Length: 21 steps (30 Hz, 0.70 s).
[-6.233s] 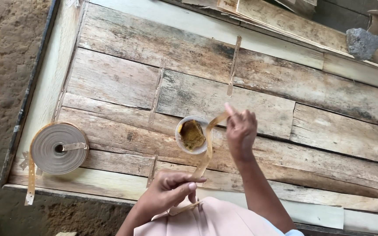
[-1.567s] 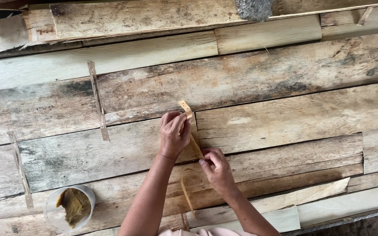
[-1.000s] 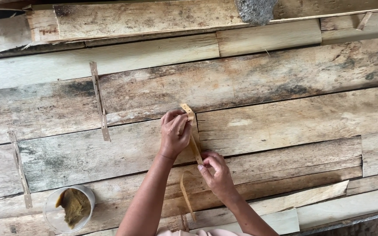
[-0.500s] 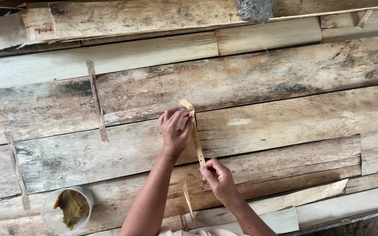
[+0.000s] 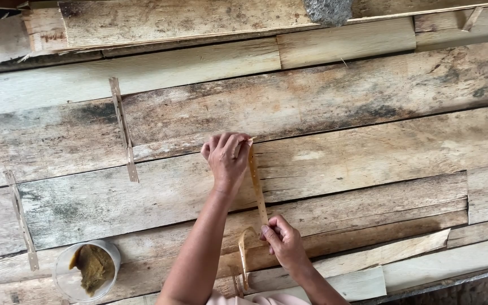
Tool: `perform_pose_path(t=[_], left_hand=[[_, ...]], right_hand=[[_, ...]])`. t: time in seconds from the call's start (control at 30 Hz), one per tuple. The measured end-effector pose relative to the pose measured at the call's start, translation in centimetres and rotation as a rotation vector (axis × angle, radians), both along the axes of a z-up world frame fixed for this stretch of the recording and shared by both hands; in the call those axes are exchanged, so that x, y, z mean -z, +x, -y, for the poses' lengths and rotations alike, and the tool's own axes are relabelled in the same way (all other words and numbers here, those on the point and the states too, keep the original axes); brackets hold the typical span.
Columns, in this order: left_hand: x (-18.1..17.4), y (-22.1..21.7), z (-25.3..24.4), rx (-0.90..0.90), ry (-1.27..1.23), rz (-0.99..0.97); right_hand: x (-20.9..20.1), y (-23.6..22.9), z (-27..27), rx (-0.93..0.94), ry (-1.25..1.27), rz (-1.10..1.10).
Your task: The person applies a brown adhesive tape to the edge of a wooden board, pressing it down by hand and using a small wooden block to ensure it is secure.
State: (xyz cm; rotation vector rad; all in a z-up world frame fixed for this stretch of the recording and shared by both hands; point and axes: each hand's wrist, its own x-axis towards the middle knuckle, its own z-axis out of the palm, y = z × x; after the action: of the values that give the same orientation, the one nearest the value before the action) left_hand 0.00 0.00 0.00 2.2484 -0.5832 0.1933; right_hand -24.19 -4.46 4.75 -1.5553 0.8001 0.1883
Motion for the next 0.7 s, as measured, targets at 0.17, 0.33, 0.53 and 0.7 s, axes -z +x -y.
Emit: perform_pose_path(t=[0.17, 0.33, 0.53, 0.7], left_hand=[[1.1, -0.1, 0.6, -0.109, 0.091, 0.009], [-0.2, -0.2, 0.7, -0.094, 0.099, -0.004], [0.4, -0.1, 1.1, -0.116, 0.140, -0.041], [0.9, -0.1, 1.2, -0.117, 0.150, -0.037]], right_hand=[[0.5, -0.6, -0.3, 0.036, 0.026, -0.046], [0.4, -0.6, -0.4, 0.055, 0.023, -0.054], [0.5, -0.3, -0.2, 0.032, -0.002, -0.049], [0.2, 0.1, -0.2, 0.039, -0.004, -0.066]])
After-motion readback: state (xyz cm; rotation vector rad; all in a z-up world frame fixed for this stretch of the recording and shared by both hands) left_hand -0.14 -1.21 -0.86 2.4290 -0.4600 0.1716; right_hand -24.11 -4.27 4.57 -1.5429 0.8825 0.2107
